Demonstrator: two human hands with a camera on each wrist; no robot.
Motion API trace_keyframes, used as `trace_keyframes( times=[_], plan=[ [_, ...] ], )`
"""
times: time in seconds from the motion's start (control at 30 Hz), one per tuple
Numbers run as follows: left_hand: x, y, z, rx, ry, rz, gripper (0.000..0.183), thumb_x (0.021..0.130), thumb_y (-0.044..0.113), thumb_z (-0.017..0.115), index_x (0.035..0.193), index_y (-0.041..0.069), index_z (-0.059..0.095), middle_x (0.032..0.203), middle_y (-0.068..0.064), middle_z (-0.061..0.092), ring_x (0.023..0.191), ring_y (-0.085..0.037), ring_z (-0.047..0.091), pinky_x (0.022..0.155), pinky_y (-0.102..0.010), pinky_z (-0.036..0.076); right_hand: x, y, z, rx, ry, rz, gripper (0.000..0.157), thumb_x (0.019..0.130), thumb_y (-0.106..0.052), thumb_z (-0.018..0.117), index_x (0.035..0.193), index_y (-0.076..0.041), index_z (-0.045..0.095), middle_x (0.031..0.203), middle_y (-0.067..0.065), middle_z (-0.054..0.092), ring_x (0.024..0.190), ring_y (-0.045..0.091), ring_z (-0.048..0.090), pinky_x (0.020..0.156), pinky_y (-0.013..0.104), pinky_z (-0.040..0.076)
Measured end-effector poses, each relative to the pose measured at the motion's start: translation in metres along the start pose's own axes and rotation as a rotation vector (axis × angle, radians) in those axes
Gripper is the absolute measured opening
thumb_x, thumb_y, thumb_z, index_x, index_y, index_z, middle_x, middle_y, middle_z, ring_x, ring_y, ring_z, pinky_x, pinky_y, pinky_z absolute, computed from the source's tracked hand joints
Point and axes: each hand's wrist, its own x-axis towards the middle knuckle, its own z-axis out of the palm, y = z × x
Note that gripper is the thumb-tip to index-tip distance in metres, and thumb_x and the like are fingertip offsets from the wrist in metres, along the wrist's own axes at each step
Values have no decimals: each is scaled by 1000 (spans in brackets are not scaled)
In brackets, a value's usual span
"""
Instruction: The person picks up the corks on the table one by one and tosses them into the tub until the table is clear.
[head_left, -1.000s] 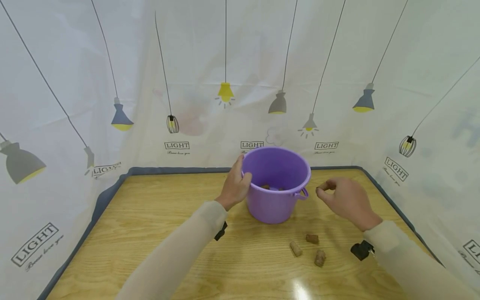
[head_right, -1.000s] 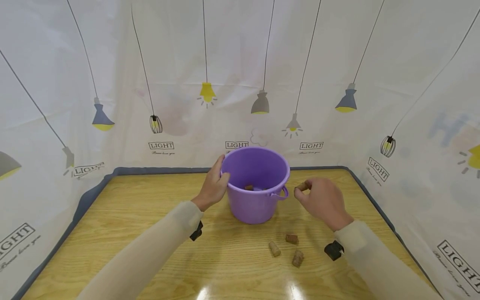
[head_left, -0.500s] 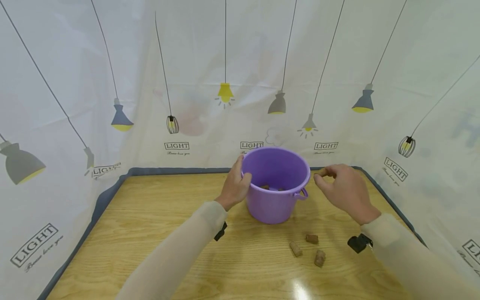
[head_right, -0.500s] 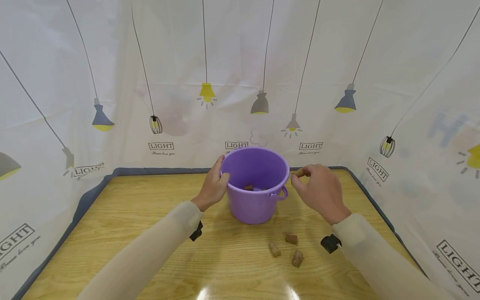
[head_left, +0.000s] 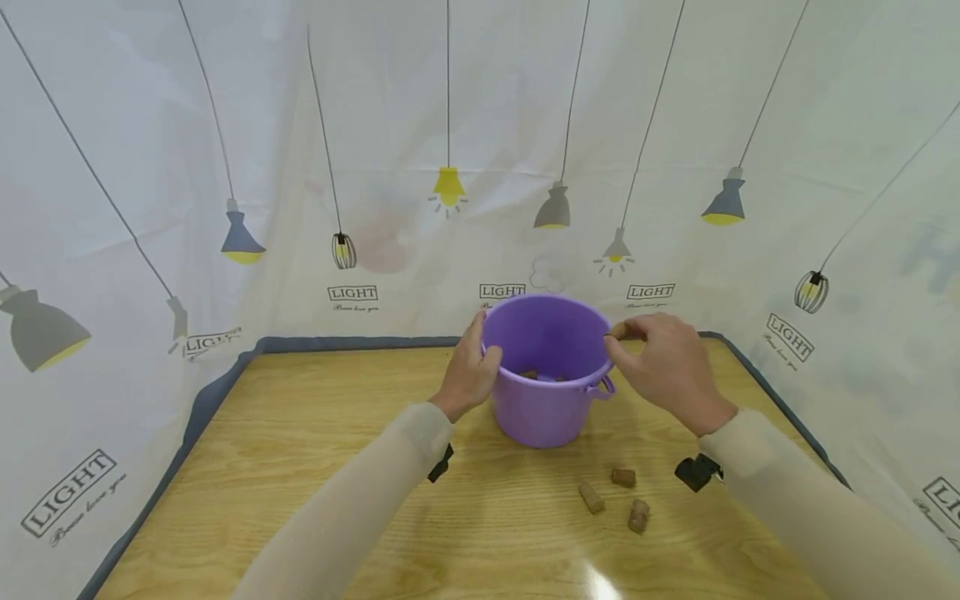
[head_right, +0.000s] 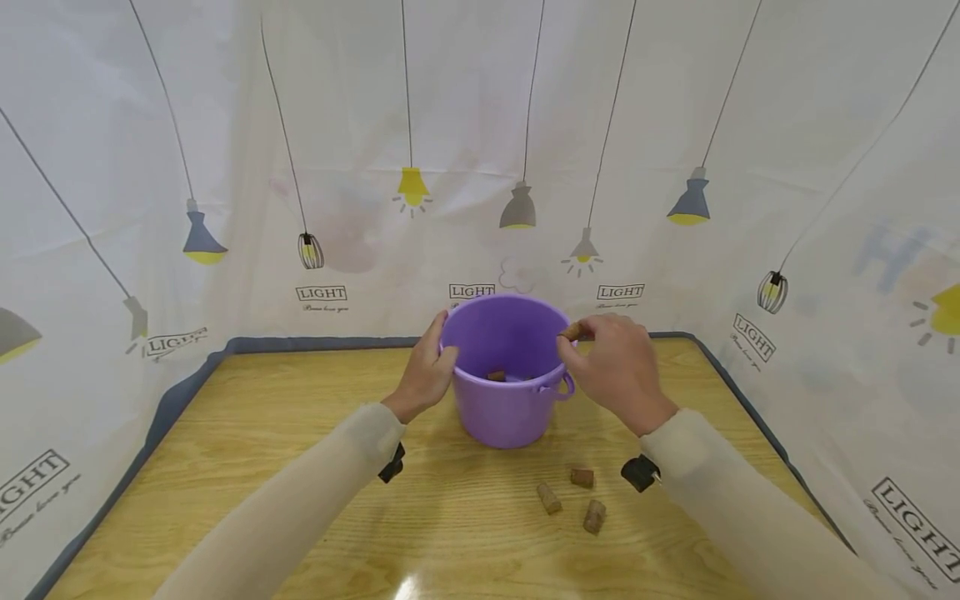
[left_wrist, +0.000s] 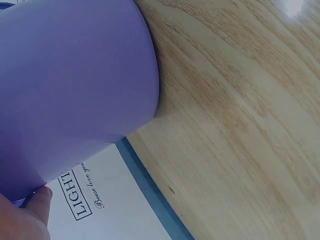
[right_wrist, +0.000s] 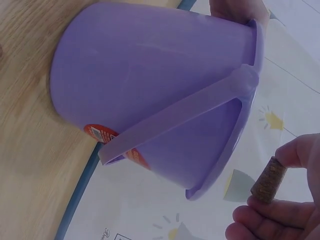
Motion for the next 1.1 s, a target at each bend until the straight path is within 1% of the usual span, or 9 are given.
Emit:
trace_keyframes(
  times=[0.1, 0.33, 0.43, 0.67, 0.87, 0.97, 1.1],
  plan=[
    [1, -2, 0, 1, 2, 3, 73, 99, 19, 39, 165, 7, 11, 169, -12, 21, 152, -27, 27, 123, -43, 25, 3, -3, 4, -4, -1, -18, 18, 95, -28, 67, 89, -15, 78, 92, 6, 75, 86, 28, 65, 76, 49, 49],
    [0, -2, 0, 3, -2, -3, 72, 99, 17, 39, 165, 8, 11, 169, -11, 21, 152, -26, 27, 123, -42, 25, 9, -12, 9, -28, -33, -39, 18, 95, -28, 68, 88, -15, 78, 91, 6, 76, 81, 26, 64, 70, 43, 47],
    [0, -1, 0, -5, 1, 5, 72, 100, 15, 40, 165, 7, 11, 169, -13, 22, 151, -26, 29, 123, -43, 26, 11, -15, 12, -37, -51, -38, 18, 95, -28, 68, 89, -15, 79, 90, 6, 76, 80, 26, 64, 69, 42, 47],
    [0, -2, 1, 4, 4, -2, 72, 100, 16, 40, 165, 7, 11, 169, -11, 22, 152, -27, 28, 123, -44, 25, 15, -19, 22, -56, -104, -24, 19, 94, -30, 70, 92, -14, 79, 97, 8, 77, 87, 28, 67, 76, 46, 50],
    [1, -4, 1, 16, 7, -7, 71, 100, 17, 39, 165, 7, 12, 169, -11, 21, 153, -26, 26, 124, -43, 23, 18, -20, 28, -88, -151, -10, 21, 94, -32, 69, 95, -16, 81, 98, 6, 76, 92, 30, 66, 80, 48, 50],
    [1, -4, 2, 20, 8, -6, 71, 100, 17, 39, 165, 7, 12, 169, -11, 21, 153, -26, 25, 124, -43, 23, 20, -20, 30, -106, -178, -8, 22, 94, -33, 69, 96, -15, 82, 98, 5, 76, 91, 30, 66, 79, 47, 50],
    [2, -4, 2, 18, 7, -4, 71, 100, 17, 39, 165, 7, 11, 169, -11, 21, 153, -26, 25, 124, -43, 23, 22, -21, 33, -133, -220, -22, 23, 94, -33, 69, 96, -14, 82, 95, 4, 76, 86, 26, 65, 75, 44, 51]
  ],
)
